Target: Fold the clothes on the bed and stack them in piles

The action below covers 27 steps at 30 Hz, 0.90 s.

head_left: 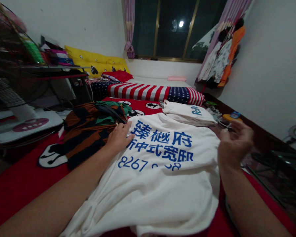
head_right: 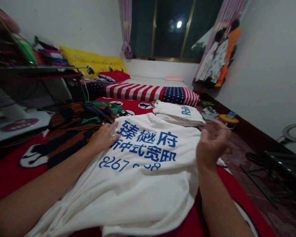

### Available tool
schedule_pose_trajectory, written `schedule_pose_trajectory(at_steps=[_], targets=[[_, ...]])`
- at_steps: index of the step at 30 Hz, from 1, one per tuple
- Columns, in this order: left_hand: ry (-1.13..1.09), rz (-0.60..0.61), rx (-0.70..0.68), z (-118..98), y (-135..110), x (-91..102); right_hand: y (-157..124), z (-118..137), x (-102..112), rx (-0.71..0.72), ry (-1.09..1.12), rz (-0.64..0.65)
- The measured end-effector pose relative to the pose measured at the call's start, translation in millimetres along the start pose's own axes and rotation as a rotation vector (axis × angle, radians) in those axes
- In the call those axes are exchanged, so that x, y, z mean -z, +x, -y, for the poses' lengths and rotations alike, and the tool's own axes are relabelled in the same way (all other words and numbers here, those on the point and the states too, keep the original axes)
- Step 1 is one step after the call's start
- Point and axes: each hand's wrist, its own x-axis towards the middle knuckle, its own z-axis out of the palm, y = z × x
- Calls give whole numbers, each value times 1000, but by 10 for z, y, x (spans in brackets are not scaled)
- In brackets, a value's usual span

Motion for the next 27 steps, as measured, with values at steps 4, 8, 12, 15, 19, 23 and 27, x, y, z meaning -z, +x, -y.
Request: schedule_pose_trajectory(at_steps=[4,8,12,15,19,23,27], targets=[[-59,16,19,66,54,-15,-364,488,-321,57,219,450],[-375,-158,-168,-32,39,113,-555,626,-452,5,260,682],[-557,-110,-689,-540,-355,341,-533,566,-412,-199,356,552],[-399,200,-1128,-925,-731,420,-487,544,-383,-268,363,500],[-389,260,-1117,-1043,-865,424,-492,639,-362,-201,329,590],[-252,188,-612,-841,-601,490,-588,803,-360,-26,376,833],[-14,160,-138,-585,-309,524,-676,870,-387,56,260,1041]])
